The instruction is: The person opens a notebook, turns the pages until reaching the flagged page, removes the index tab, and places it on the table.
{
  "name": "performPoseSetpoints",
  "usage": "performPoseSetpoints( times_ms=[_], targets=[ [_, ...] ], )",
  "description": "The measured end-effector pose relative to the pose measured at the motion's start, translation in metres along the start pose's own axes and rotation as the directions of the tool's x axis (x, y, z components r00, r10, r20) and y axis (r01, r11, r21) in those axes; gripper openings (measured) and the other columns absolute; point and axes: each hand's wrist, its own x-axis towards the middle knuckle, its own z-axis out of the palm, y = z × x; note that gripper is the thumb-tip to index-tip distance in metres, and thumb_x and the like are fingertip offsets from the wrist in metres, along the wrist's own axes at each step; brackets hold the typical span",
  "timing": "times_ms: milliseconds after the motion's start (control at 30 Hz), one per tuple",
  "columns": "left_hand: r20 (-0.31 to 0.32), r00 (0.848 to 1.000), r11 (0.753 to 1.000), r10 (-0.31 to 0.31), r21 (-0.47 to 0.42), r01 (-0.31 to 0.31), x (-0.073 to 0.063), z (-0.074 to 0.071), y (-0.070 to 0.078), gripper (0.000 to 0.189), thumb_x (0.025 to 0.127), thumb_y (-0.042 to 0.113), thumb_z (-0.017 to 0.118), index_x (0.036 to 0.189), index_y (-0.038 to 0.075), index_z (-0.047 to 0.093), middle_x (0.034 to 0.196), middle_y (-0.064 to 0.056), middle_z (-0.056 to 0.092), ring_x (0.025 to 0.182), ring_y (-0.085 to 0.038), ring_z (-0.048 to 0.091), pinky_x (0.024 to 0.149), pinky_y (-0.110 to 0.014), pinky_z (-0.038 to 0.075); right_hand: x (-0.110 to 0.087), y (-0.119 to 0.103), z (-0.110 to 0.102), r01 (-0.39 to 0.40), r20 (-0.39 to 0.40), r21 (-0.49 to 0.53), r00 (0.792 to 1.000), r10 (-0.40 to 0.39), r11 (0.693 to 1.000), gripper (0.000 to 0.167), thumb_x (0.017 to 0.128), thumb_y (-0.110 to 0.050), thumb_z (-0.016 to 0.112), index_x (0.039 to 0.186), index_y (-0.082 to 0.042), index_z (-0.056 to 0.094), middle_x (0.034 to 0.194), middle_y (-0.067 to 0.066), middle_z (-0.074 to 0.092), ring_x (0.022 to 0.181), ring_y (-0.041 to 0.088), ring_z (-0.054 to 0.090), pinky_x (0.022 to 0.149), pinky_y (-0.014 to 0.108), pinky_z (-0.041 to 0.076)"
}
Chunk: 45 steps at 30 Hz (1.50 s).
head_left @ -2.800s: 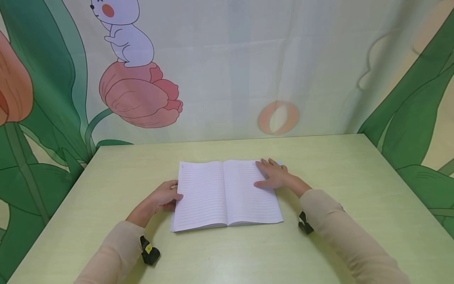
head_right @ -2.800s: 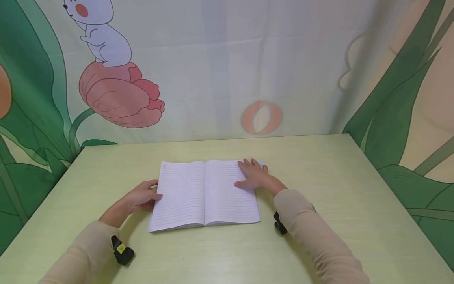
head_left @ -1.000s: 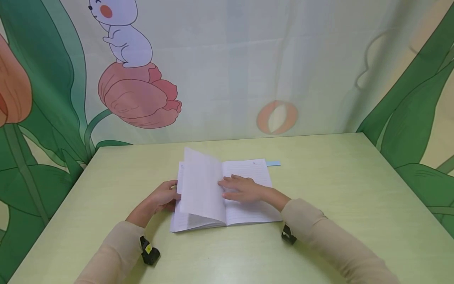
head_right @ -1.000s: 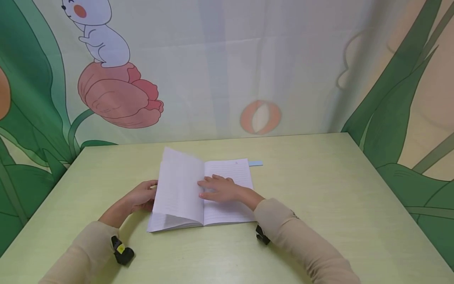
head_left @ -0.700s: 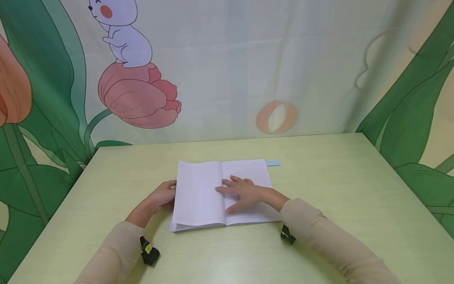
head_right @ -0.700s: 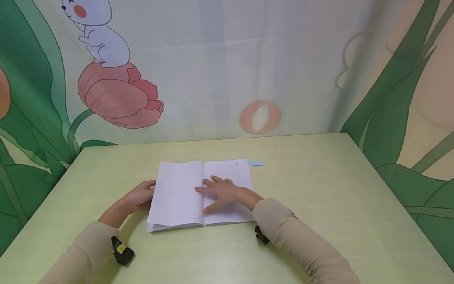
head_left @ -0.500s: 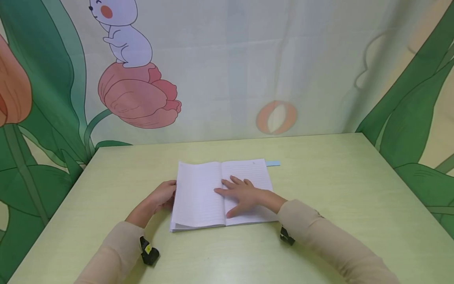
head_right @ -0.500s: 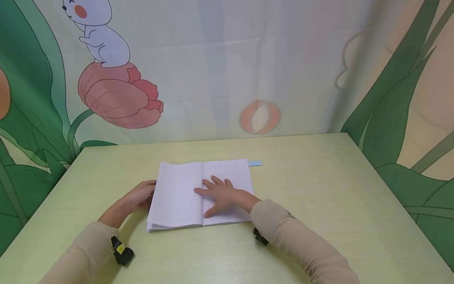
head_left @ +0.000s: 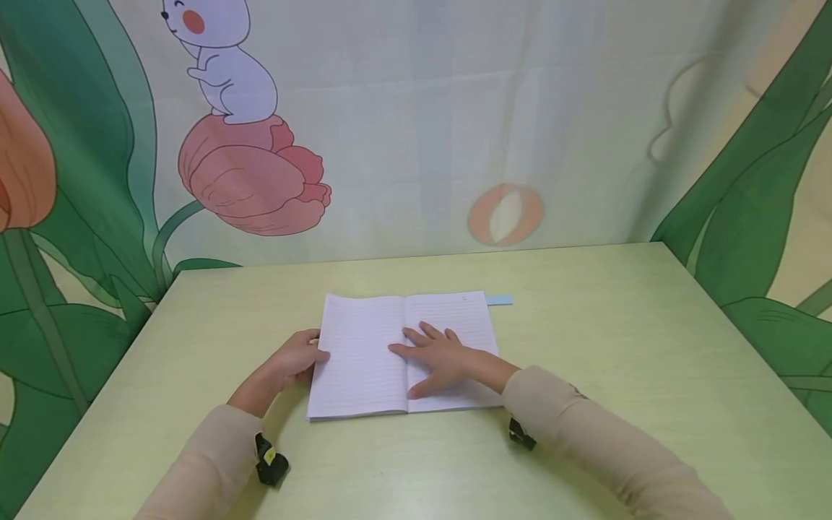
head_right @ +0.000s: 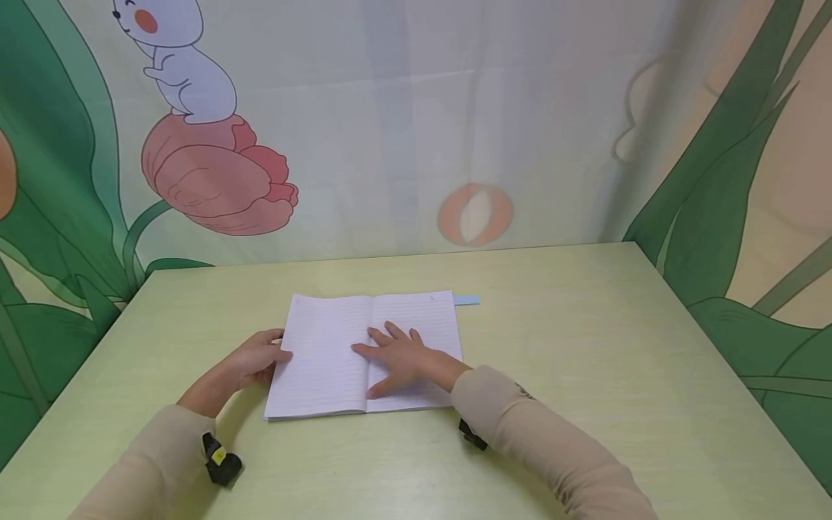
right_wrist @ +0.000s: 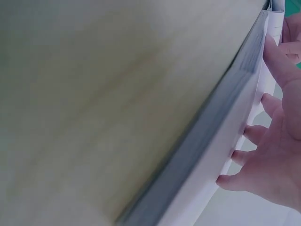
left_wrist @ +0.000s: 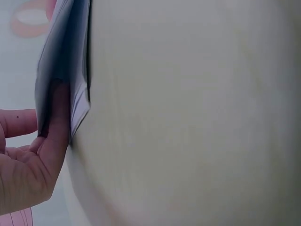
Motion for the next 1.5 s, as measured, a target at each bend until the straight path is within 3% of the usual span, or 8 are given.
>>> performPoseSetpoints(
  times_ms=[267,800,1167,1500],
  targets=[
    [-0.004,1.000,1.000,-0.003,-0.003,0.003,0.003,-0.001,-0.001,0.053,0.089,-0.006,0.045,0.139,-0.006,0.025,0.109,-0.023,0.057,0.077,-0.021,0.061,0.064,-0.037,0.051,-0.004,0.014,-0.007,-0.027,-0.019,-0.012,0.999,0.027,1.000,0.077,0.085,-0.051,0.055,0.146,-0.018,0.021,0.151,0.009,0.008,0.137,0.031,0.000,0.102,0.059,0.009],
    [0.001,1.000,1.000,0.002,-0.013,-0.002,0.002,-0.002,-0.002,0.053,0.089,-0.006,0.045,0.139,-0.007,0.026,0.112,-0.024,0.055,0.081,-0.022,0.060,0.066,-0.037,0.051,-0.018,0.078,-0.025,-0.228,-0.054,0.069,0.971,0.232,0.971,0.081,0.086,-0.049,0.053,0.146,-0.008,0.017,0.150,0.019,0.004,0.135,0.037,0.000,0.097,0.065,0.008],
    [-0.007,1.000,1.000,-0.004,-0.007,0.004,0.004,-0.001,0.000,0.052,0.089,-0.006,0.045,0.138,-0.006,0.028,0.109,-0.022,0.057,0.079,-0.021,0.060,0.065,-0.036,0.051,-0.021,0.093,-0.032,-0.268,-0.091,0.092,0.957,0.276,0.959,0.086,0.085,-0.049,0.054,0.144,0.000,0.015,0.147,0.026,0.005,0.134,0.040,0.004,0.095,0.068,0.009],
    [-0.006,1.000,1.000,0.000,-0.005,0.000,0.004,-0.002,-0.002,0.051,0.090,-0.006,0.044,0.138,-0.006,0.028,0.107,-0.021,0.057,0.077,-0.020,0.060,0.064,-0.036,0.051,-0.020,0.092,-0.031,-0.276,-0.101,0.105,0.953,0.286,0.955,0.089,0.084,-0.049,0.056,0.143,0.002,0.014,0.147,0.025,0.008,0.135,0.039,0.005,0.096,0.067,0.009]
  ],
)
